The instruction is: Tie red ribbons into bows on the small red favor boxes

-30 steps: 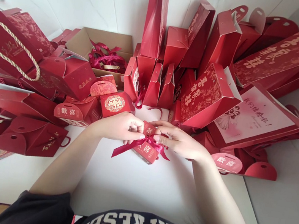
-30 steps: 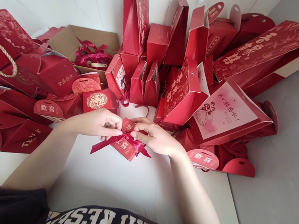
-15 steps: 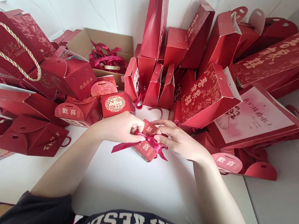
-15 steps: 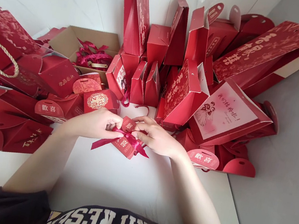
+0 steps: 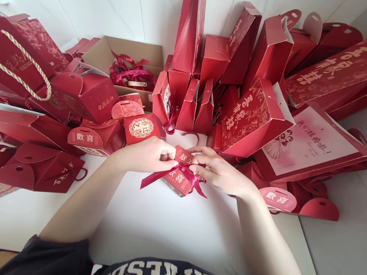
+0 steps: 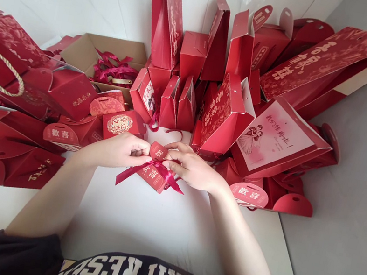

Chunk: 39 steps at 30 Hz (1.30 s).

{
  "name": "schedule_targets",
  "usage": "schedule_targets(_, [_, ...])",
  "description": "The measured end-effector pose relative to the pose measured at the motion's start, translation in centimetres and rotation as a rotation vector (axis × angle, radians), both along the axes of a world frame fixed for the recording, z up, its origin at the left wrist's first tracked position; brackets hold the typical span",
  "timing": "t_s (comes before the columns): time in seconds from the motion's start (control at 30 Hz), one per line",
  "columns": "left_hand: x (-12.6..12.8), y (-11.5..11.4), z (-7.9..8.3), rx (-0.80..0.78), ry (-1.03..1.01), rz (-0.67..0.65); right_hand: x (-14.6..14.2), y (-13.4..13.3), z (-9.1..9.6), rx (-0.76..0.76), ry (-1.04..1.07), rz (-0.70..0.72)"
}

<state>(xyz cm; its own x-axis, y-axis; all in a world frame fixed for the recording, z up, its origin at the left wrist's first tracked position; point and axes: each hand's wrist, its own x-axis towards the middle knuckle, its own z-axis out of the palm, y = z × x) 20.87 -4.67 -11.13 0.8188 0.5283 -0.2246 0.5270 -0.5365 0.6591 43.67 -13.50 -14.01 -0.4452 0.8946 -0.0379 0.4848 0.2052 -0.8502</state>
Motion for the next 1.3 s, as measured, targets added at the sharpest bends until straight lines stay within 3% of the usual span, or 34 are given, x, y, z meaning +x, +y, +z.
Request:
schedule_targets(0.13, [-0.1,0.3,-0.2,0.03,-0.016,-0.075,0.0,0.0,-0.1,0.006,-0.013,0.001])
schedule_targets(0.37, [-0.1,-0.7,0.4,0.081,0.024,-0.039,0.2,-0.1,-0.1,0.0,-0.03,0.004])
schedule_targets(0.57, [-0.1,-0.1,0.9,-0.144,-0.145,-0.199,0.5,-0.3,0.2,-0.052,0.018,0.03])
schedule_targets(0.73, [-0.2,0.6,0.6,-0.247,-0.124,-0.265,0.5,-0.1,0.1,-0.069,0.046,0.041])
schedule_targets(0.9, [-0.5,0.7,0.8,-0.175,-0.042,-0.215,0.6,-0.1,0.3,-0.057,0.023,0.002])
schedule_targets(1.23, [-0.6,-0.5,1.0,0.188,0.056,-0.062,0.2,-0.1,0.3,-0.049,-0.004,-0.01])
schedule_targets(1.3, [-0.6,-0.6,1.3,0.192,0.026,-0.07,0.2,-0.2,0.5,-0.048,0.011,-0.01])
